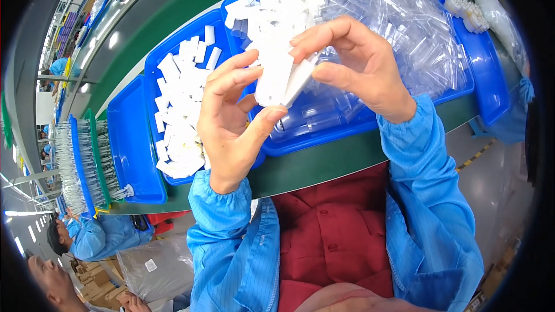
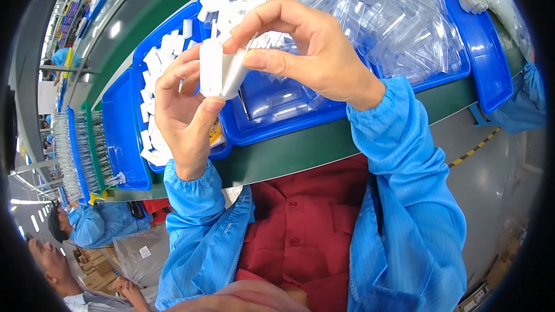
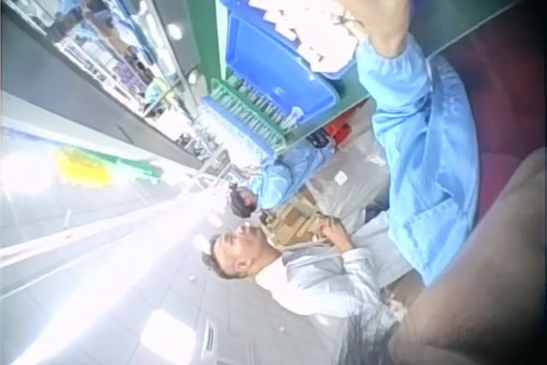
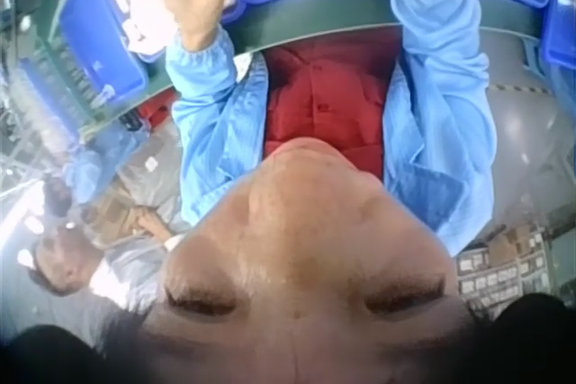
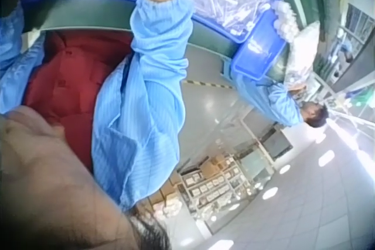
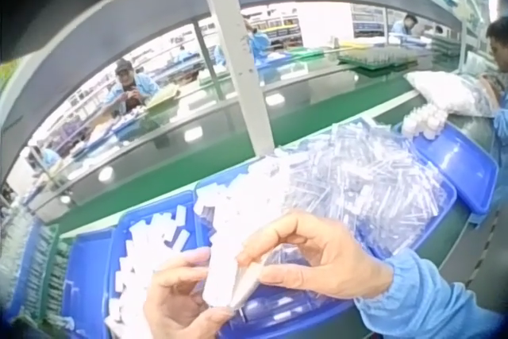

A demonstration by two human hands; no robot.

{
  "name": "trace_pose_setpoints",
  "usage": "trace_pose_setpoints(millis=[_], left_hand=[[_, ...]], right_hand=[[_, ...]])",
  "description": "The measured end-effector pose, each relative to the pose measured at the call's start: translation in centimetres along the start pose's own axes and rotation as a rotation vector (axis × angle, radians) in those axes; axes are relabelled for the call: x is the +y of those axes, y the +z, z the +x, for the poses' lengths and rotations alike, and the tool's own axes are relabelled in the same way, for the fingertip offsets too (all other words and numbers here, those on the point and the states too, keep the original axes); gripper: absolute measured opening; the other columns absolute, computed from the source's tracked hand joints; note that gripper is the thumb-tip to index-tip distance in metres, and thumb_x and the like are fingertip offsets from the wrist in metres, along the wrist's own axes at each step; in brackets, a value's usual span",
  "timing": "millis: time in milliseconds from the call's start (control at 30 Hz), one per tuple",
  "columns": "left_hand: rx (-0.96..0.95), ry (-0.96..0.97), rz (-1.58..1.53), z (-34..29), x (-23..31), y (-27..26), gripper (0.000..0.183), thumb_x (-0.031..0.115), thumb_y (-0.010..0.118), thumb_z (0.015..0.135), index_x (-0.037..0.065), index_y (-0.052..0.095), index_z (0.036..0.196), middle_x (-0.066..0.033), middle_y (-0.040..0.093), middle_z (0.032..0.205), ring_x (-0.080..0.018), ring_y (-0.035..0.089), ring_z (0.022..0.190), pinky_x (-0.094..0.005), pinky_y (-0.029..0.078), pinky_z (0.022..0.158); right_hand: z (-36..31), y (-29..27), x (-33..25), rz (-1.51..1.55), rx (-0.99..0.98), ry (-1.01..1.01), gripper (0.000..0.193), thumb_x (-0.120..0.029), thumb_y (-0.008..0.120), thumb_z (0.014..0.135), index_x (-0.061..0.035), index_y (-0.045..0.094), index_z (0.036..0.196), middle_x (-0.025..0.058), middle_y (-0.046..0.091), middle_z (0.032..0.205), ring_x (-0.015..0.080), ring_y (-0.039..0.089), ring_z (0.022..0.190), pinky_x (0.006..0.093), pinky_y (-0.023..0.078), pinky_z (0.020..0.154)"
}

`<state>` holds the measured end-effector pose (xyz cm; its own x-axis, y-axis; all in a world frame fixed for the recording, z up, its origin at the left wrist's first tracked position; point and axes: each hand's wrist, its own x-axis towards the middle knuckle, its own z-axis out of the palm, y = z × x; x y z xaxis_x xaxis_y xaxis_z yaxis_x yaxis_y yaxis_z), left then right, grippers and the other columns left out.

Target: The person assembles plastic components into bundles by hand, binds them with rubber bands, aligns the parts using tweezers, and inserts the bundles into plastic bags.

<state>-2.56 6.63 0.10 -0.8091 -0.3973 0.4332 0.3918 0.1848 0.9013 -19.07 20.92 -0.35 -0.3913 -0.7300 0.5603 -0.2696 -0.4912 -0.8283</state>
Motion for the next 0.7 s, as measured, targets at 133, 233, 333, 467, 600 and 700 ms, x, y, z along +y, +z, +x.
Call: trace_pose_setpoints(millis=[133,233,333,467,600,700], left_hand=[[-0.09,-0.049,-0.042,-0.1,0.2,-0.4,0.042,-0.002,0.075,0.08,0.0,0.056,0.118,-0.0164,0.045,0.135,-0.0259,0.054,0.12,-0.037,0.058,0.09],[-0.062,-0.096,0.102,-0.1,-0.2,0.5,0.037,-0.002,0.075,0.081,0.0,0.059,0.114,-0.0152,0.046,0.134,-0.025,0.055,0.119,-0.0373,0.058,0.09],[0.043,-0.027,0.212,0.1,-0.9,-0.3,0.033,-0.001,0.076,0.081,0.0,0.062,0.111,-0.0142,0.046,0.133,-0.0251,0.055,0.119,-0.0369,0.058,0.089],[0.161,-0.015,0.266,0.3,-0.9,-0.7,0.031,0.001,0.076,0.081,-0.001,0.064,0.11,-0.0135,0.047,0.132,-0.0242,0.056,0.118,-0.0352,0.058,0.089],[0.153,-0.005,0.309,0.4,-1.1,-0.6,0.03,0.001,0.075,0.082,-0.001,0.064,0.11,-0.013,0.048,0.131,-0.0233,0.056,0.116,-0.0343,0.058,0.088],[0.165,-0.024,0.301,0.4,-1.3,-0.8,0.029,0.002,0.075,0.083,-0.001,0.064,0.109,-0.0122,0.049,0.13,-0.0222,0.057,0.114,-0.0329,0.059,0.086]], right_hand=[[-0.1,0.2,0.0,-0.047,-0.032,-0.029,0.021,-0.01,0.07,0.089,-0.0036,0.063,0.108,0.0076,0.068,0.105,0.0195,0.062,0.11,0.0355,0.046,0.1],[-0.2,0.4,-0.1,-0.194,-0.095,-0.046,0.02,-0.011,0.069,0.089,-0.0036,0.064,0.107,0.0077,0.068,0.106,0.0208,0.061,0.112,0.0365,0.045,0.101],[0.2,0.6,-1.2,-0.577,0.085,-0.119,0.02,-0.012,0.071,0.085,-0.0059,0.065,0.103,0.0053,0.067,0.102,0.0216,0.061,0.103,0.0361,0.048,0.091],[-1.7,0.2,-3.5,-1.012,-0.288,-0.142,0.014,-0.011,0.071,0.075,-0.0106,0.065,0.087,0.0005,0.06,0.083,0.0191,0.056,0.086,0.0333,0.04,0.073],[-3.8,1.9,-1.8,-1.253,-0.514,-0.1,0.01,-0.011,0.065,0.072,-0.0083,0.061,0.081,0.0029,0.056,0.081,0.0196,0.054,0.085,0.0326,0.04,0.077],[-3.0,1.8,-2.1,-1.197,-0.519,-0.075,0.015,-0.01,0.068,0.074,-0.0076,0.061,0.086,0.0043,0.056,0.084,0.0204,0.054,0.085,0.033,0.041,0.078]])
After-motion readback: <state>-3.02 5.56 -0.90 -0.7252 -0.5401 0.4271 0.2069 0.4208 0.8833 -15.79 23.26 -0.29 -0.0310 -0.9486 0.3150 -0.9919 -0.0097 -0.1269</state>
